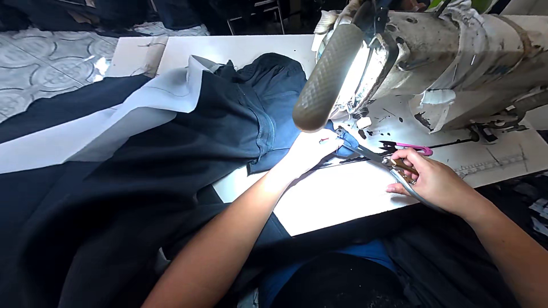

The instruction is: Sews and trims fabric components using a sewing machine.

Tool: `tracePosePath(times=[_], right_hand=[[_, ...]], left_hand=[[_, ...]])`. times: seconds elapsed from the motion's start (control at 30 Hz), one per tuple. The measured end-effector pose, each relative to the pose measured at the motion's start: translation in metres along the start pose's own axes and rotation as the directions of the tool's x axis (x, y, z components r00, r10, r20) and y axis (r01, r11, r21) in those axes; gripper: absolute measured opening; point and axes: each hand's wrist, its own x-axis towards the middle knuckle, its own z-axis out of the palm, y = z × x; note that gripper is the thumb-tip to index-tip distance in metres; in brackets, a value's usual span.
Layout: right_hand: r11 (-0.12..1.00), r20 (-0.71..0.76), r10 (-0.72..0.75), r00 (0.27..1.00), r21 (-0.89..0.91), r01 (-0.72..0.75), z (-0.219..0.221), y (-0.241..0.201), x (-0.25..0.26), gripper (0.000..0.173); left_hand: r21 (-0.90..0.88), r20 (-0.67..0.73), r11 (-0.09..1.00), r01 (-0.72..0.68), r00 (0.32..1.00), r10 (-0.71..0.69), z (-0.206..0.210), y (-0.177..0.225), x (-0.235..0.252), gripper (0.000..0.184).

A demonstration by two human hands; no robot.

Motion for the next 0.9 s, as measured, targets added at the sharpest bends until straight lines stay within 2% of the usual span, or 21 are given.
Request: tracePosePath(times=[0.23, 0.47, 0.7, 0.9], right_hand=[[0.999, -0.080, -0.050, 0.996, -0.024, 0.048, 0.002, 0.003, -0.004, 0.071], [0.997, -0.075, -0.043, 0.996, -0.064, 0.038, 0.004, 0.000, -0.006, 0.072], [1.000, -0.055, -0.015, 0.998, -0.016, 0.015, 0.004, 0.002, -0.004, 0.074], [0.999, -0.090, -0.048, 0.995, -0.009, 0.047, 0.005, 0.004, -0.003, 0.069]], left_hand=[[-0.016, -0.017, 1.000, 0.004, 1.000, -0.005, -0.001, 0.002, 0.001, 0.017], [-0.053, -0.028, 0.999, 0.005, 1.000, -0.007, 0.000, 0.004, 0.004, 0.016], [0.060, 0.000, 0.997, 0.041, 0.999, -0.041, -0.003, -0.010, -0.004, 0.019], [-0.067, -0.023, 0.998, -0.001, 1.000, -0.001, 0.000, 0.002, 0.001, 0.014]])
